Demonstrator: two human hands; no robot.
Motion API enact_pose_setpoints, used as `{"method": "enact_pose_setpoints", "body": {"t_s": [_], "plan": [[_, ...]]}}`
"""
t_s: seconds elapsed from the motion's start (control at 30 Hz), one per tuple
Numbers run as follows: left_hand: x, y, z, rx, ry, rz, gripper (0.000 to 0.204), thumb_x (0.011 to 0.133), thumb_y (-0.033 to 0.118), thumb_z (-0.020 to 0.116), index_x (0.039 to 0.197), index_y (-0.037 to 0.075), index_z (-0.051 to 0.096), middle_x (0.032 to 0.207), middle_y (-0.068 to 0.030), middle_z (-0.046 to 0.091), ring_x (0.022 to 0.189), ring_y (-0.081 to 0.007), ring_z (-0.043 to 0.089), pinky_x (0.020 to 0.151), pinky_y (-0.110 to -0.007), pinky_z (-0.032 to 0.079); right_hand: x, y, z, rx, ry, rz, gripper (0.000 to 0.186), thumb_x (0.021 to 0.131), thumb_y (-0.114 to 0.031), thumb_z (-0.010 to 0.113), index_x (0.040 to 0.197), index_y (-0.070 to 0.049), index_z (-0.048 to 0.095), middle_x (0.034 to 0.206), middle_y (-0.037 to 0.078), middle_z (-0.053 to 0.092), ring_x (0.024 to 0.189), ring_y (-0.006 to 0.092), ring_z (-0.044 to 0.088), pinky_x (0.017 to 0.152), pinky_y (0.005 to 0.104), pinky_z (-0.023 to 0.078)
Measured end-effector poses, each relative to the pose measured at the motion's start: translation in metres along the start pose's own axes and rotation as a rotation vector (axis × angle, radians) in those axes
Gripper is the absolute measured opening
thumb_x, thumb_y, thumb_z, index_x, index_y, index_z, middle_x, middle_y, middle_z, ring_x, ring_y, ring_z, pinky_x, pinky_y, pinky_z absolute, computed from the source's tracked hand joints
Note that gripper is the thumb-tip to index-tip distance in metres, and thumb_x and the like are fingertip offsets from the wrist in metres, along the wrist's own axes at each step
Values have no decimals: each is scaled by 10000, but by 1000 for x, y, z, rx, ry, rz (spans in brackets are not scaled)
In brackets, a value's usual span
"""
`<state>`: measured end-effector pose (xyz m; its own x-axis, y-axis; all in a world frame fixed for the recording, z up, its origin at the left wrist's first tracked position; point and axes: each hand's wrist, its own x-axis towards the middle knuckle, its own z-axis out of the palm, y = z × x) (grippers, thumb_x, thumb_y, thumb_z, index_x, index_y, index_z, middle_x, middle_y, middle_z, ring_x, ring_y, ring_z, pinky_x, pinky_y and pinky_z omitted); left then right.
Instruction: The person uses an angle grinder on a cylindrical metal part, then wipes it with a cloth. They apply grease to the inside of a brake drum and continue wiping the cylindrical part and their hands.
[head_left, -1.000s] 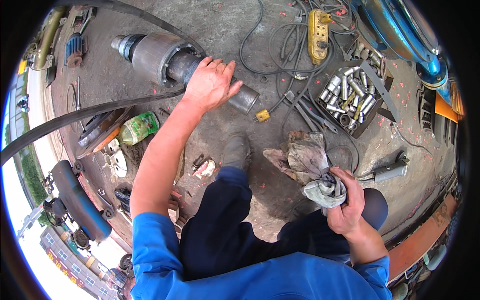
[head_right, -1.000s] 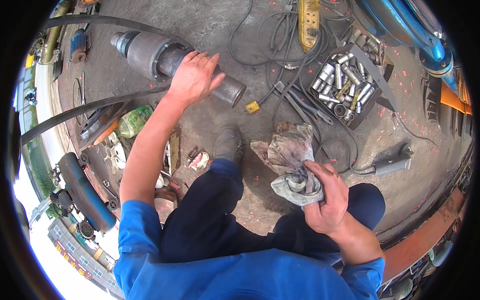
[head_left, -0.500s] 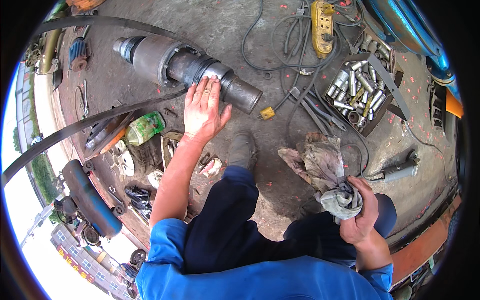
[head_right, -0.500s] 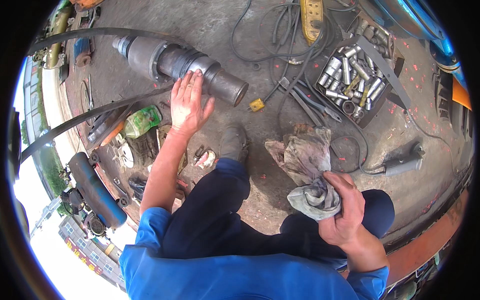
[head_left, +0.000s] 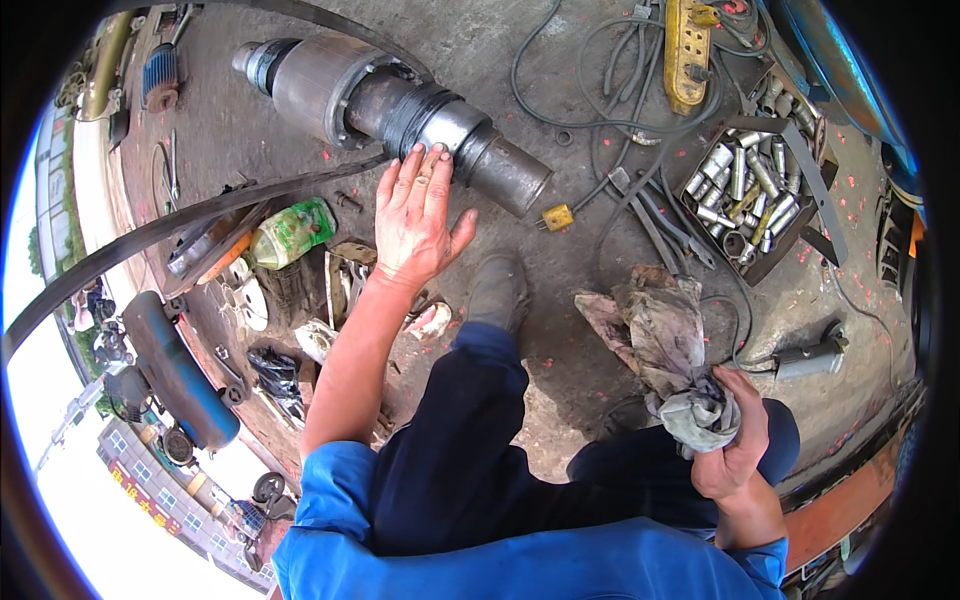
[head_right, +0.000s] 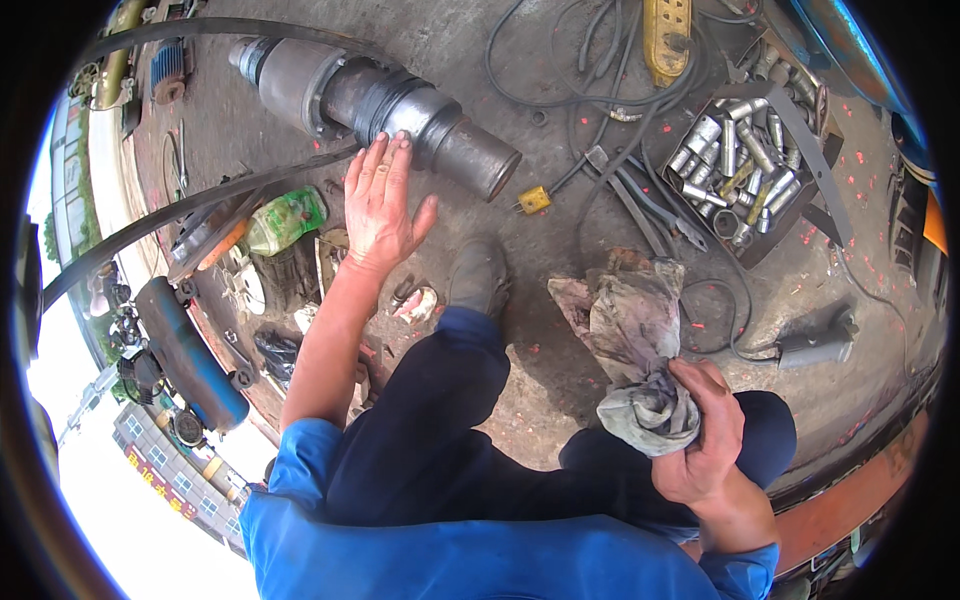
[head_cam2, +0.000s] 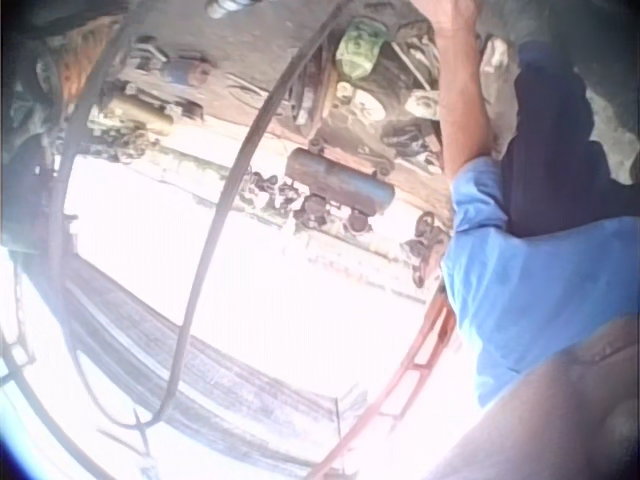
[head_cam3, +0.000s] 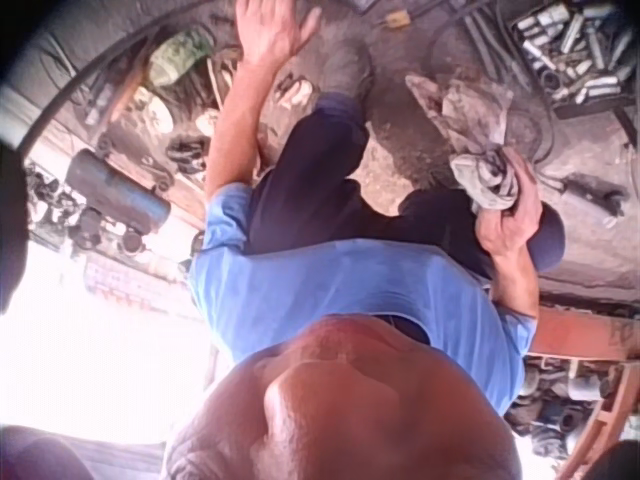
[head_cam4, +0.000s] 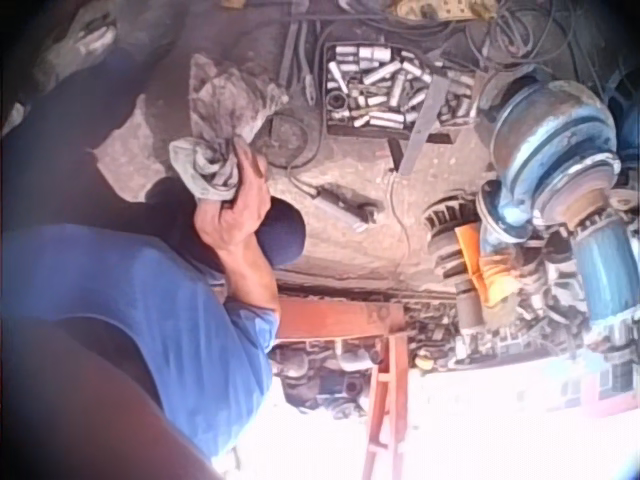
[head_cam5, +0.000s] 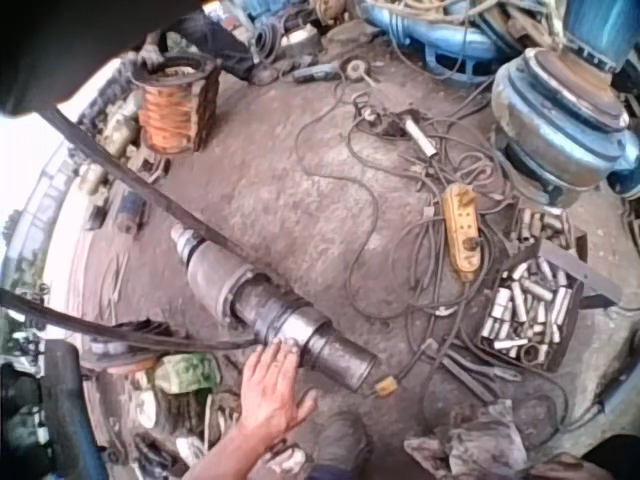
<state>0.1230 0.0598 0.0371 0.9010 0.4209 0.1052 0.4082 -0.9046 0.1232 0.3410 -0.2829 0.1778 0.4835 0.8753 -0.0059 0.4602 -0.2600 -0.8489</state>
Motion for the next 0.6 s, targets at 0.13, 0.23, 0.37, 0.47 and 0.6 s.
{"method": "enact_pose_setpoints", "body": {"t_s": [0.13,0.23,0.37,0.47,0.6], "plan": [[14,-11,0,37,-4,27,759,784,352,732,1403,-21,499,1439,-172,540,1372,-350,471,1156,-520,313,10,2,12,35,-20,11,434,763,34,670,1183,113,595,1014,236,667,825,340,657,773,369,530],[5,-15,6,30,-12,33,756,803,389,722,1403,-12,499,1435,-168,542,1375,-345,466,1162,-515,304,15,3,18,11,-13,-6,441,768,27,678,1192,112,591,1011,238,665,829,340,660,773,367,530],[-9,-16,2,29,-11,33,770,804,401,724,1415,-3,486,1439,-161,541,1377,-347,465,1164,-511,302,17,2,18,14,-17,-11,447,781,15,687,1206,111,584,997,234,661,825,336,659,765,365,529],[3,-13,-4,0,-20,38,763,761,334,749,1401,-2,505,1444,-153,545,1380,-341,467,1150,-507,326,18,-4,14,-1,-39,-22,448,787,10,691,1209,111,581,1005,237,664,825,335,660,762,368,529],[24,-13,-8,34,-23,87,737,768,353,749,1377,4,526,1412,-148,565,1367,-333,479,1149,-498,333,18,-10,16,26,-17,-18,442,791,4,695,1204,111,581,1003,231,668,814,329,661,750,367,528]]}}
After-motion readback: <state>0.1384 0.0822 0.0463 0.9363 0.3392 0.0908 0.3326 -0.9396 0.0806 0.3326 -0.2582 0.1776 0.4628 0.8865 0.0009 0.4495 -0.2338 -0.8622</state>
